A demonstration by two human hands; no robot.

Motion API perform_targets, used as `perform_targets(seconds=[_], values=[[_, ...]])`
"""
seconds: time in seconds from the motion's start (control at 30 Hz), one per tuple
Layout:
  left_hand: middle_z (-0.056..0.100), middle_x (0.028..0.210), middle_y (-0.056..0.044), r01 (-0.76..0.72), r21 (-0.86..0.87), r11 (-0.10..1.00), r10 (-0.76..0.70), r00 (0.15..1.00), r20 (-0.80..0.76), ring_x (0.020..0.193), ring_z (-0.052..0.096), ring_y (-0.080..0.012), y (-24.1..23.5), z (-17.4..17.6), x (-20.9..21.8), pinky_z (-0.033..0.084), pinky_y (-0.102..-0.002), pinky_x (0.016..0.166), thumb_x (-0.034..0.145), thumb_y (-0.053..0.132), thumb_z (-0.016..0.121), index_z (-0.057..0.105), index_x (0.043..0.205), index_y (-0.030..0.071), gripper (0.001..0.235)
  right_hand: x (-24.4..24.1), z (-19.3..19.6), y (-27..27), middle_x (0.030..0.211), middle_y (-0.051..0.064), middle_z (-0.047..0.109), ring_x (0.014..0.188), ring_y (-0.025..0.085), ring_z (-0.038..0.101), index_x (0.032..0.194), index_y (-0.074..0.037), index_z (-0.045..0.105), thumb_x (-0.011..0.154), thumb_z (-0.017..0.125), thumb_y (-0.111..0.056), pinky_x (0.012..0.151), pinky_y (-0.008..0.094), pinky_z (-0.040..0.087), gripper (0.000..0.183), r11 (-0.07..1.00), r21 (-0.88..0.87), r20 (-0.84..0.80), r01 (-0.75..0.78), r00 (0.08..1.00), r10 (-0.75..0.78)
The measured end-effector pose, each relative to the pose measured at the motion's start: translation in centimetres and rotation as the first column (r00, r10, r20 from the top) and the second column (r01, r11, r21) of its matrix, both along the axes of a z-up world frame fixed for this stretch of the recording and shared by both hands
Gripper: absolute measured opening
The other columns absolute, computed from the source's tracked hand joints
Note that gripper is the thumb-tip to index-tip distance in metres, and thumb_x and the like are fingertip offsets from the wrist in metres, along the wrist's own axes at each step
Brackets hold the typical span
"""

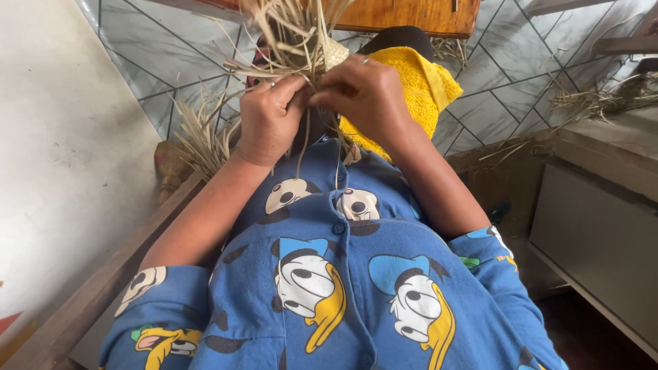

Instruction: Weaving dried straw strands together to create a patterned handcrafted object.

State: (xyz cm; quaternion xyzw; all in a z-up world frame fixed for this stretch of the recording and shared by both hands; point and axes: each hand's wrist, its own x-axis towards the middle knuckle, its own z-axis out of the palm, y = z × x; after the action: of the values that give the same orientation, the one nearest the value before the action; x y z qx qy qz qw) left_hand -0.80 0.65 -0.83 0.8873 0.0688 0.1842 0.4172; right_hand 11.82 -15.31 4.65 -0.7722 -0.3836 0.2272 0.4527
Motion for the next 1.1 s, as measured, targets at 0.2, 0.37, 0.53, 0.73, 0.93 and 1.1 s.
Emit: perform_targets(seconds=[0.2,0.37,0.53,0.73,0.93,1.1], values=[[0.075,0.095,-0.016,-0.016,-0.017,1.0,0.016,0.999,0.04,0.082,0.071,-0.0333,-0.6,0.2,-0.1,0.057,-0.039,0.07,0.089,-0.01,0.074,0.074,0.094,-0.002,0.01,-0.4,0.3,0.0,0.082,0.001,0.073,0.066,0.005,0.063,0.091,-0.007,0.076,0.094,0.081,0.0,0.058,0.018,0.051,0.009,0.996,-0.089,-0.369,0.008,0.928,-0.04],[0.075,0.088,-0.013,-0.122,-0.185,0.975,0.102,0.988,-0.118,0.09,0.075,-0.0363,-0.5,-1.0,-0.2,0.063,-0.044,0.073,0.095,0.014,0.083,0.08,0.101,0.013,0.006,0.5,5.3,-2.0,0.086,0.015,0.08,0.075,0.029,0.078,0.091,-0.009,0.082,0.086,0.087,-0.01,0.071,0.043,0.063,0.007,0.795,0.425,-0.428,-0.434,0.677,0.598],[0.079,0.1,-0.009,-0.045,-0.318,0.947,0.0,0.99,-0.141,0.092,0.076,-0.0189,-0.1,0.8,0.5,0.058,-0.033,0.08,0.101,0.006,0.077,0.076,0.102,0.0,0.006,2.1,0.5,-1.6,0.094,0.012,0.072,0.089,0.022,0.068,0.109,0.002,0.079,0.101,0.082,-0.004,0.079,0.033,0.055,0.011,0.984,0.114,-0.142,-0.135,0.978,0.15],[0.08,0.108,-0.011,-0.042,-0.401,0.915,0.002,0.995,-0.101,0.096,0.078,-0.0191,-0.4,2.2,1.3,0.065,-0.03,0.086,0.096,-0.008,0.076,0.076,0.113,0.001,0.018,1.7,-2.4,0.2,0.103,0.011,0.071,0.094,0.031,0.069,0.116,-0.008,0.079,0.092,0.077,-0.004,0.079,0.042,0.052,0.025,0.995,-0.092,0.03,-0.05,0.998,0.053],[0.079,0.102,-0.01,-0.086,-0.429,0.899,0.023,0.988,-0.15,0.093,0.074,-0.0182,-0.6,0.9,0.9,0.061,-0.03,0.084,0.092,-0.004,0.079,0.076,0.109,0.0,0.018,2.5,-1.9,0.6,0.098,0.01,0.062,0.086,0.026,0.064,0.1,-0.003,0.068,0.095,0.077,0.011,0.07,0.035,0.052,0.017,0.965,0.11,0.03,-0.236,0.972,0.234],[0.065,0.075,-0.014,-0.024,-0.034,0.999,0.02,0.994,-0.104,0.064,0.06,-0.0335,-1.0,-1.3,0.3,0.044,-0.045,0.058,0.087,0.001,0.073,0.061,0.08,0.003,0.015,2.0,-3.1,0.8,0.1,0.007,0.065,0.085,0.024,0.061,0.089,-0.003,0.065,0.087,0.085,0.008,0.069,0.037,0.048,0.023,0.984,0.123,0.126,-0.127,0.986,0.111]])
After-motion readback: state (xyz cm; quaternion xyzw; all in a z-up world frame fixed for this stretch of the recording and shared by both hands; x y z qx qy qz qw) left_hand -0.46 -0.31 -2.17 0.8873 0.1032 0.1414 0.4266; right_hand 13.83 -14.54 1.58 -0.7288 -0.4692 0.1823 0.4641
